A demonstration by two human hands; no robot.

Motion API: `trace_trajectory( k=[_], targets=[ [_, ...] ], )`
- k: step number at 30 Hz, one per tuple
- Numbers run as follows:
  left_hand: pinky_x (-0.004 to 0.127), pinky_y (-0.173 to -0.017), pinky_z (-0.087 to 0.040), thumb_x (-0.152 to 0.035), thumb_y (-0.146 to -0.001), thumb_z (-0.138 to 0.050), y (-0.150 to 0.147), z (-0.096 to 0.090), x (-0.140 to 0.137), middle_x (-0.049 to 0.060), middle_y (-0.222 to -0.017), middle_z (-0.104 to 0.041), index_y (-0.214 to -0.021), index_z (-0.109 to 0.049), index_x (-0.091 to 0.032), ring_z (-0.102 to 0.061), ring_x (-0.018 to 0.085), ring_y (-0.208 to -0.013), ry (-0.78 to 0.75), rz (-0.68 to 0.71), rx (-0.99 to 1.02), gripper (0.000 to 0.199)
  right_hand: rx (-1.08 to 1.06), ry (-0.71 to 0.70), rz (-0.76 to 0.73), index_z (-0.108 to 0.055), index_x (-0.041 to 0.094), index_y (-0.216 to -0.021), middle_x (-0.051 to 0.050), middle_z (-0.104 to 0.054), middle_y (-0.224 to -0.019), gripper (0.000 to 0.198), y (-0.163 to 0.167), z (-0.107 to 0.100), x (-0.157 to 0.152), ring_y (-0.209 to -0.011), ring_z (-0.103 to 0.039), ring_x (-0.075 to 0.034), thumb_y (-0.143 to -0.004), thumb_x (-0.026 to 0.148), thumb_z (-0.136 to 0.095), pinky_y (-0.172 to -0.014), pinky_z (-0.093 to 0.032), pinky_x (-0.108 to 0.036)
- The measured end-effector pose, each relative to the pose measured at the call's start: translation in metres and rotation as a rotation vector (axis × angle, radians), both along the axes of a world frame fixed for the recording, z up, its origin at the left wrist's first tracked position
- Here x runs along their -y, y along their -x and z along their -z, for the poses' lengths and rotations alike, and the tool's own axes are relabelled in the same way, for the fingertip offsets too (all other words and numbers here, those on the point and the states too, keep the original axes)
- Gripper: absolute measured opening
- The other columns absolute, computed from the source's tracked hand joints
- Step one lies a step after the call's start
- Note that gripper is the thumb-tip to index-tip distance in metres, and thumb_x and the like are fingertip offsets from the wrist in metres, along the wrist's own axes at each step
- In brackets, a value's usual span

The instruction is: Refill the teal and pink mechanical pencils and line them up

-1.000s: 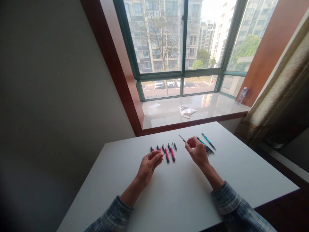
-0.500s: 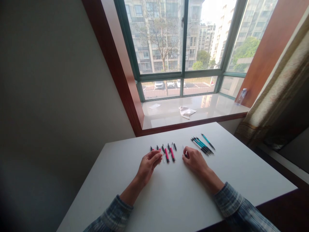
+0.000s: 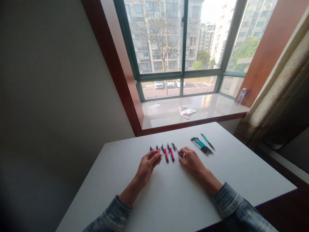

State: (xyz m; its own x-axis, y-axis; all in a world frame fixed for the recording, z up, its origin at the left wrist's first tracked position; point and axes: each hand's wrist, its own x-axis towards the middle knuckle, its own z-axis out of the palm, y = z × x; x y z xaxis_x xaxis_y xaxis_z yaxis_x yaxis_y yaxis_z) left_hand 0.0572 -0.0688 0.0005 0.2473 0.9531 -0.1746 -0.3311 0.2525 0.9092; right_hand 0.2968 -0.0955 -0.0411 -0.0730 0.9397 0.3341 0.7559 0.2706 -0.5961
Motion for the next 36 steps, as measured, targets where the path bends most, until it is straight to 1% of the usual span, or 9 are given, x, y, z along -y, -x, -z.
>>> trace_trajectory(
  k=[7, 12, 18, 21, 24, 27, 31, 34, 36],
  targets=[
    [0.031, -0.087, -0.053, -0.033, -0.067, -0.091, 0.0, 0.002, -0.001, 0.006, -0.09, -0.073, -0.088, -0.077, -0.016, -0.066, 0.015, -0.082, -0.02, 0.012, -0.018, 0.03, -0.005, 0.009, -0.032, -0.069, 0.022, -0.094, -0.004, -0.066, -0.092, 0.012, 0.004, -0.001, 0.0, -0.075, -0.061, -0.018, -0.087, 0.019, -0.059, -0.076, -0.047, -0.03],
    [0.031, -0.084, -0.053, -0.037, -0.071, -0.088, 0.0, 0.005, -0.003, 0.008, -0.092, -0.075, -0.089, -0.079, -0.016, -0.066, 0.017, -0.082, -0.1, 0.031, -0.108, 0.03, -0.032, -0.018, -0.056, -0.07, 0.023, -0.095, -0.003, -0.067, -0.096, 0.01, 0.006, -0.004, 0.002, -0.075, -0.061, -0.017, -0.088, 0.02, -0.062, -0.075, -0.048, -0.03],
    [0.034, -0.085, -0.054, -0.038, -0.071, -0.088, -0.001, 0.003, 0.0, 0.01, -0.092, -0.077, -0.091, -0.081, -0.015, -0.068, 0.02, -0.083, -0.143, 0.073, -0.144, 0.032, -0.283, -0.166, -0.099, -0.071, 0.023, -0.096, -0.003, -0.072, -0.088, 0.009, 0.027, -0.021, 0.003, -0.076, -0.063, -0.019, -0.093, 0.03, -0.065, -0.073, -0.05, -0.031],
    [0.035, -0.085, -0.054, -0.039, -0.07, -0.089, -0.001, 0.0, 0.002, 0.011, -0.091, -0.078, -0.092, -0.081, -0.014, -0.069, 0.022, -0.085, -0.141, 0.111, -0.156, 0.034, -0.395, -0.16, -0.142, -0.074, 0.023, -0.101, -0.004, -0.075, -0.085, 0.018, 0.042, -0.026, 0.001, -0.074, -0.065, -0.019, -0.092, 0.038, -0.069, -0.072, -0.052, -0.032],
    [0.035, -0.085, -0.054, -0.04, -0.07, -0.089, -0.001, -0.001, 0.003, 0.012, -0.092, -0.079, -0.092, -0.082, -0.015, -0.07, 0.023, -0.085, -0.144, 0.135, -0.149, 0.034, -0.441, -0.157, -0.153, -0.077, 0.023, -0.094, -0.004, -0.075, -0.079, 0.023, 0.051, -0.025, -0.001, -0.071, -0.065, -0.019, -0.092, 0.044, -0.069, -0.07, -0.053, -0.032],
    [0.036, -0.085, -0.054, -0.041, -0.071, -0.088, -0.001, -0.001, 0.003, 0.012, -0.092, -0.079, -0.092, -0.082, -0.015, -0.071, 0.023, -0.084, -0.146, 0.136, -0.142, 0.033, -0.482, -0.162, -0.162, -0.077, 0.022, -0.091, -0.004, -0.076, -0.08, 0.023, 0.055, -0.024, -0.001, -0.071, -0.066, -0.019, -0.091, 0.044, -0.071, -0.069, -0.054, -0.032],
    [0.037, -0.086, -0.054, -0.042, -0.073, -0.086, -0.002, 0.0, 0.004, 0.012, -0.09, -0.079, -0.093, -0.081, -0.014, -0.071, 0.023, -0.084, -0.156, 0.16, -0.139, 0.034, -0.587, -0.113, -0.196, -0.076, 0.022, -0.093, -0.004, -0.076, -0.081, 0.021, 0.057, -0.024, 0.0, -0.072, -0.069, -0.019, -0.088, 0.042, -0.075, -0.07, -0.056, -0.032],
    [0.035, -0.08, -0.055, -0.043, -0.074, -0.085, -0.003, -0.001, 0.003, 0.012, -0.088, -0.078, -0.102, -0.079, -0.014, -0.071, 0.022, -0.08, -0.181, 0.163, -0.194, 0.04, -0.638, -0.106, -0.193, -0.075, 0.021, -0.093, -0.005, -0.076, -0.085, 0.021, 0.052, -0.025, -0.006, -0.078, -0.071, -0.021, -0.09, 0.041, -0.073, -0.073, -0.058, -0.033],
    [0.032, -0.071, -0.054, -0.043, -0.075, -0.085, -0.002, -0.001, 0.002, 0.009, -0.084, -0.077, -0.112, -0.075, -0.015, -0.068, 0.019, -0.07, -0.215, 0.132, -0.267, 0.048, -0.586, -0.152, -0.137, -0.076, 0.021, -0.094, -0.006, -0.076, -0.089, 0.02, 0.041, -0.026, -0.014, -0.082, -0.07, -0.022, -0.092, 0.041, -0.071, -0.076, -0.057, -0.035]
  ],
)
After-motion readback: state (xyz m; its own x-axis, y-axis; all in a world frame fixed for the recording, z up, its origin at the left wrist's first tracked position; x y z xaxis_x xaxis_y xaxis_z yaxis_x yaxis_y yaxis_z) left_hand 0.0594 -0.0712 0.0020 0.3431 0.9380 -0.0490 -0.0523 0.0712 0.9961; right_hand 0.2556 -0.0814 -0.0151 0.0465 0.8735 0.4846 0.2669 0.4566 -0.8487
